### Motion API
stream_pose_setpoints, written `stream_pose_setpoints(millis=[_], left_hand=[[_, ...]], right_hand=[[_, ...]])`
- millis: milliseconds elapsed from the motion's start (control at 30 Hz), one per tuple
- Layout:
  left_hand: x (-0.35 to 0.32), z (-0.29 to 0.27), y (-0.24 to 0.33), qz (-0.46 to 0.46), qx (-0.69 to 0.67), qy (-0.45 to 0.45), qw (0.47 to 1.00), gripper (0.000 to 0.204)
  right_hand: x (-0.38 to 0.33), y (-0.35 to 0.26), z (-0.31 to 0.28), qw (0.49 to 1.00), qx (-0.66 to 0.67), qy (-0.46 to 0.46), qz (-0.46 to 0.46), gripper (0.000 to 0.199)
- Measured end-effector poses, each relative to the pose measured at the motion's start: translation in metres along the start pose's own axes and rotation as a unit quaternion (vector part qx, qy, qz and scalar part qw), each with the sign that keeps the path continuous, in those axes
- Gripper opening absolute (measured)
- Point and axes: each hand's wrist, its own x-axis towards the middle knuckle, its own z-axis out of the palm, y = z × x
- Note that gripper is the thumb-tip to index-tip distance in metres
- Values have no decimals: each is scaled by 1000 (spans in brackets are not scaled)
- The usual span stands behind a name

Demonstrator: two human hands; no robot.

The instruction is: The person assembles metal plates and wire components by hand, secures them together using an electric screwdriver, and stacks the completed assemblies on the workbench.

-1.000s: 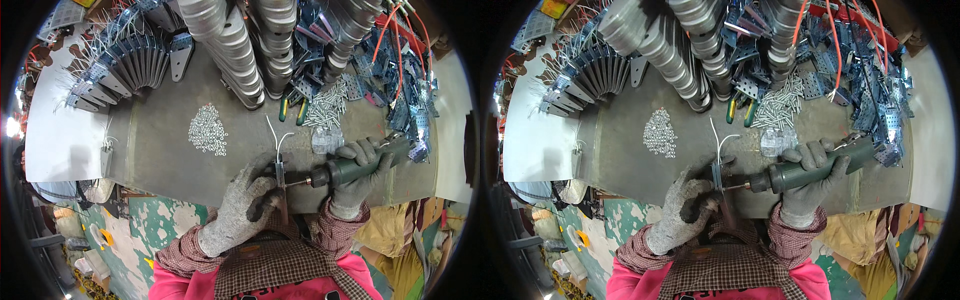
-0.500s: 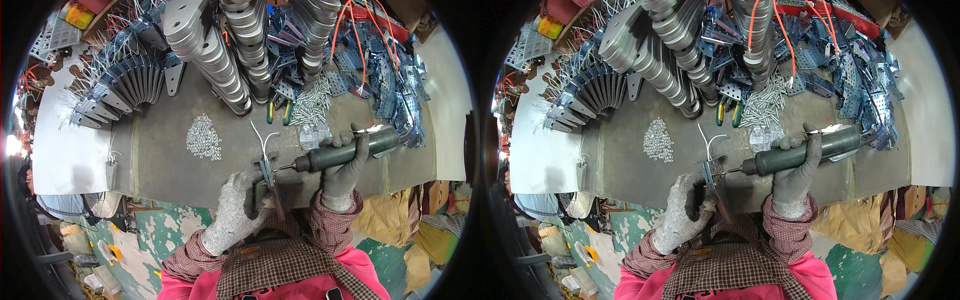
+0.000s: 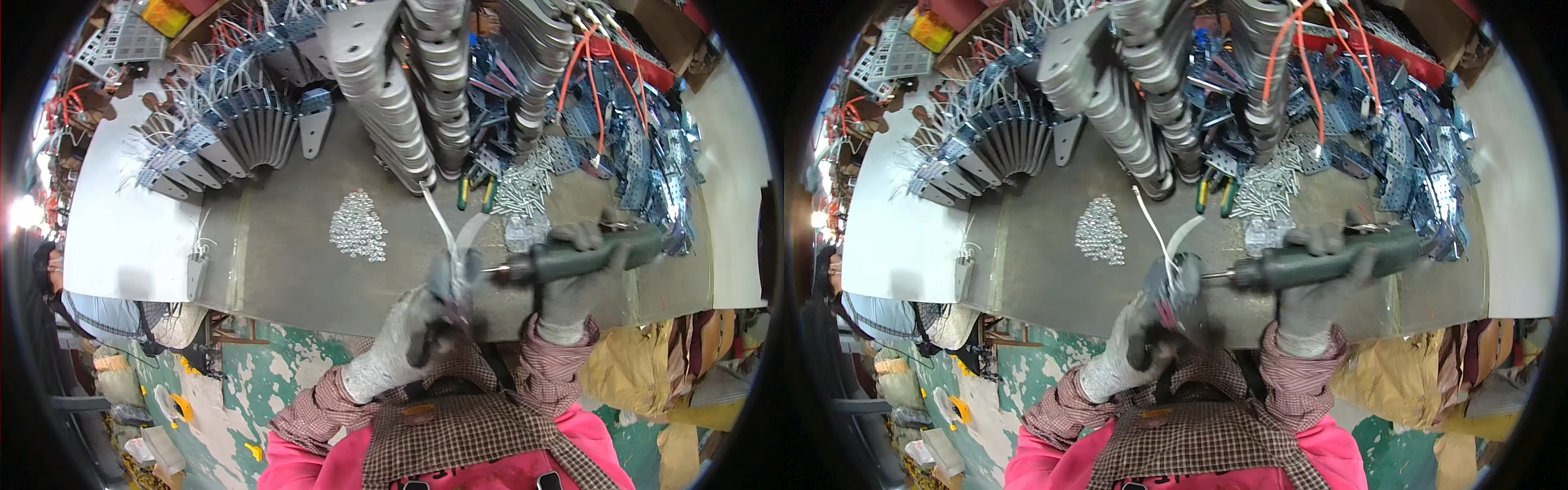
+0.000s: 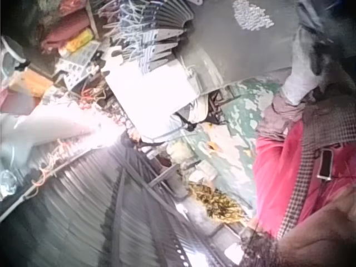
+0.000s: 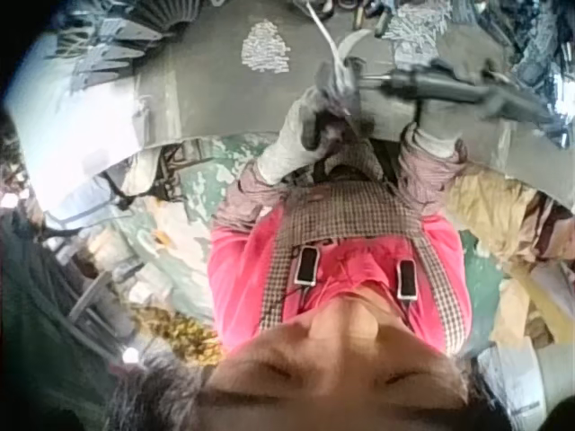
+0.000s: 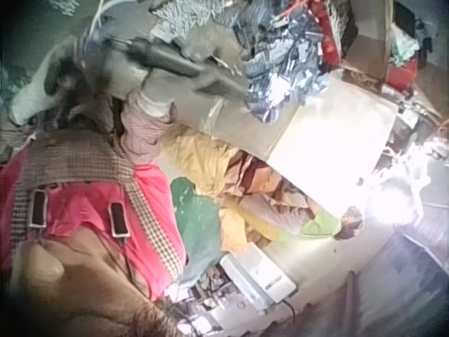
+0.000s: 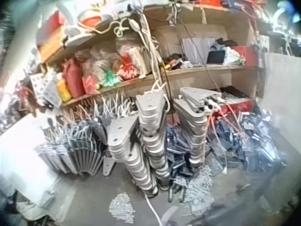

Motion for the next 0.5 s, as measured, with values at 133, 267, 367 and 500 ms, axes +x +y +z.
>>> stream_pose_setpoints(millis=[133, 267, 367, 500], left_hand=[[-7, 16, -30, 231, 64, 21, 971, 32], [-11, -4, -35, 74, 41, 61, 994, 28], [37, -40, -19, -47, 403, 140, 903, 25], [56, -56, -50, 42, 537, 14, 842, 21]], right_hand=[[1, -4, 13, 997, 74, 21, 24, 47], [5, -2, -15, 995, 36, 54, 73, 47], [1, 2, -6, 995, 35, 54, 72, 46], [1, 7, -6, 994, 49, 56, 85, 48]])
